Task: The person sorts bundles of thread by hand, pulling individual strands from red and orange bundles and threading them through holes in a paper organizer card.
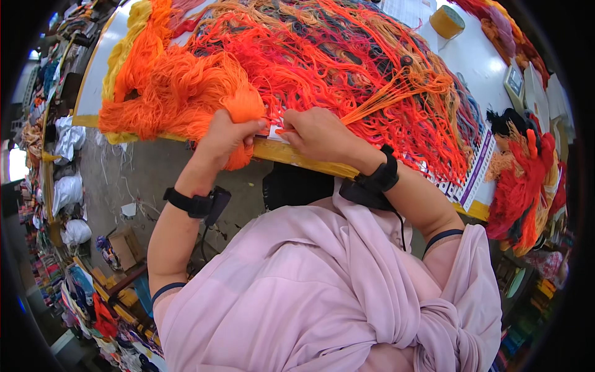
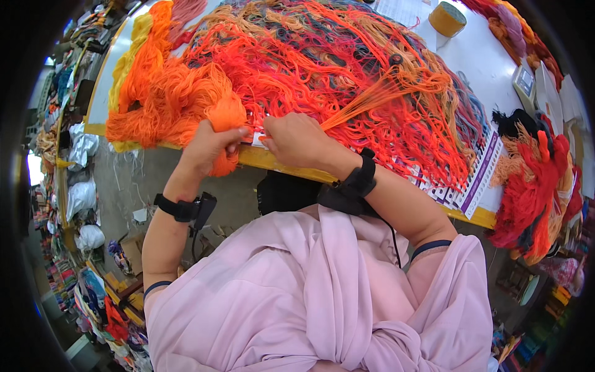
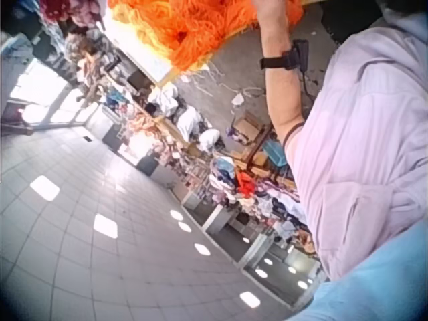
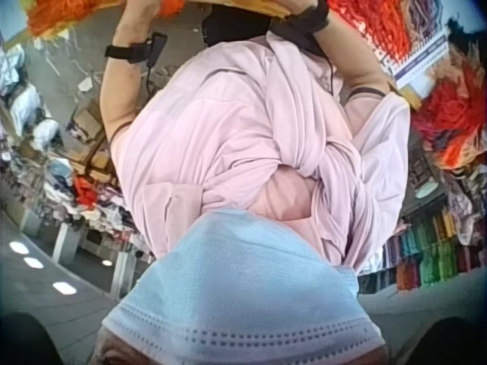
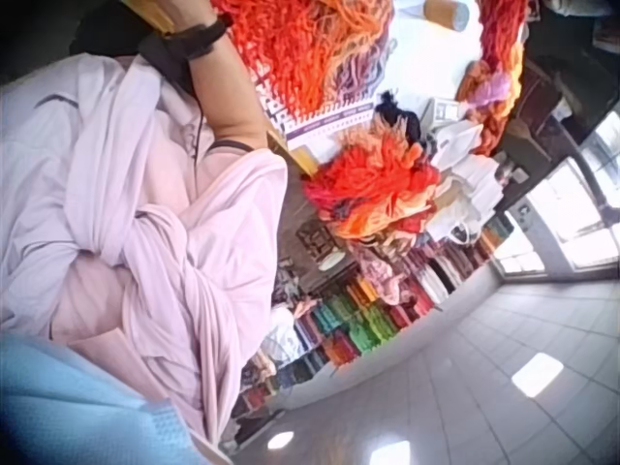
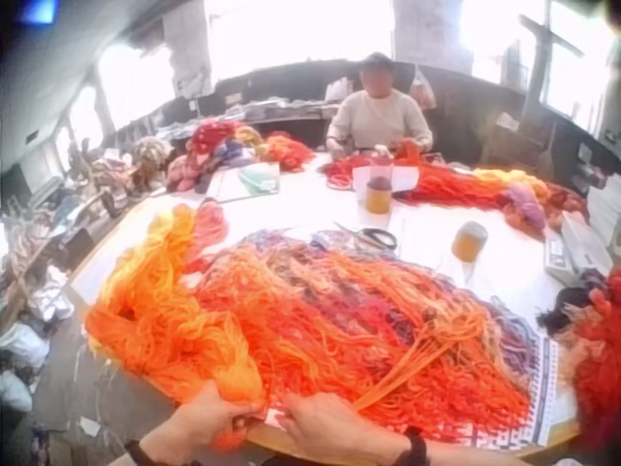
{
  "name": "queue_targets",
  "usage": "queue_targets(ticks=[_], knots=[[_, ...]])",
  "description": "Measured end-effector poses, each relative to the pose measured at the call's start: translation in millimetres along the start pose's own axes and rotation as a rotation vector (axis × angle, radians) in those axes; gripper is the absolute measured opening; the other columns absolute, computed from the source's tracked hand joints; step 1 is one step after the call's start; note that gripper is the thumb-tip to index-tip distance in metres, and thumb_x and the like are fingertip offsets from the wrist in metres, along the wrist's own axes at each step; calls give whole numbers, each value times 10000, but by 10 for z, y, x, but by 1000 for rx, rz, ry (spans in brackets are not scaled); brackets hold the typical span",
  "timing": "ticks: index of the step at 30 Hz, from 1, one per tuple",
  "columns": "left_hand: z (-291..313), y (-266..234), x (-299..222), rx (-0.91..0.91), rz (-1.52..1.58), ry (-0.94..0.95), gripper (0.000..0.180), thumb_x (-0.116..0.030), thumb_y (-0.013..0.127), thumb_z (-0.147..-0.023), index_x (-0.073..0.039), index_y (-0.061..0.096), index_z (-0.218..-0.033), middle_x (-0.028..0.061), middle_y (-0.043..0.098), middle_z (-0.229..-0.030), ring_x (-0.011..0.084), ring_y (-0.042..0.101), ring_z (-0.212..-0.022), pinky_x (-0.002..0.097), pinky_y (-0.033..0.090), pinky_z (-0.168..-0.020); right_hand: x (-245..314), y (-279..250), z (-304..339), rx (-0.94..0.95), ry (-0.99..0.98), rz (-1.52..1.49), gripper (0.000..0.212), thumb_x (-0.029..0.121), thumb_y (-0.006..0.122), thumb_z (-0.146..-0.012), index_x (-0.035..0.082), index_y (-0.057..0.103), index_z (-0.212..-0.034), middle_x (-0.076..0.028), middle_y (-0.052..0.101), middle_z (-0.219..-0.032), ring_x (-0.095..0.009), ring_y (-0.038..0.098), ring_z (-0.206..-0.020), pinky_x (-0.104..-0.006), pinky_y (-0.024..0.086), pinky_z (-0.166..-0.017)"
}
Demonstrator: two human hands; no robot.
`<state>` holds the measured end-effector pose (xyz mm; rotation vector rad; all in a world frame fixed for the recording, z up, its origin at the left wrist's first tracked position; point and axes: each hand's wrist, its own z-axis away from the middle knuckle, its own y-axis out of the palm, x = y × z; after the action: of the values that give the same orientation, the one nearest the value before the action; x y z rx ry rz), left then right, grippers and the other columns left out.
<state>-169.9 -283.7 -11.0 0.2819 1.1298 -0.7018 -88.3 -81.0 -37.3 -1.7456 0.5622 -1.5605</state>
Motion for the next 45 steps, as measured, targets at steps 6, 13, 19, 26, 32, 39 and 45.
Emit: queue_targets(ticks=[6,13,19,26,32,39,45], knots=[[27,-70,47,-15,186,-8,128,-98,730,-819,-21,661,-895,12,612,-702,75,517,-542,232,418,-509,70,-34,0,24,56,39,241,266,610,-895,31,574,-854,-195,613,-695,-409,615,-689,-513,445,-616],[26,-135,-76,101,418,-160,163,-99,692,-870,-10,638,-996,31,640,-821,66,521,-585,218,418,-496,44,-6,47,30,0,52,242,263,609,-888,28,577,-840,-203,619,-717,-410,617,-704,-516,447,-623],[124,-3,-123,198,527,-135,152,-78,657,-897,-12,631,-1031,39,641,-836,83,525,-593,215,452,-531,12,-134,-31,185,18,17,250,263,545,-918,48,662,-868,-160,668,-753,-378,651,-731,-496,489,-662],[-82,-174,-65,372,323,-116,97,-98,672,-896,-36,644,-965,-6,598,-790,61,468,-587,218,379,-532,-49,-150,-86,197,60,-218,171,160,523,-913,68,634,-823,-53,660,-657,-226,662,-641,-383,495,-624],[-153,-270,-13,436,333,-68,215,-54,652,-885,-16,605,-1091,-5,555,-788,68,437,-598,229,345,-532,-72,-188,-111,251,27,-174,157,148,521,-902,70,610,-799,-26,656,-626,-223,661,-629,-375,496,-625],[-292,-591,-214,173,322,-158,205,1,619,-865,13,611,-1069,32,620,-836,30,432,-544,176,352,-469,-81,-124,-103,218,12,-57,160,143,531,-888,53,589,-769,-44,651,-617,-249,660,-617,-400,492,-609],[-620,-2046,-474,-25,553,-82,69,-1,565,-893,7,571,-961,-2,494,-705,56,455,-566,189,395,-484,-82,-192,-70,220,24,-20,176,153,533,-884,52,582,-749,-57,658,-624,-284,658,-624,-414,491,-614]])
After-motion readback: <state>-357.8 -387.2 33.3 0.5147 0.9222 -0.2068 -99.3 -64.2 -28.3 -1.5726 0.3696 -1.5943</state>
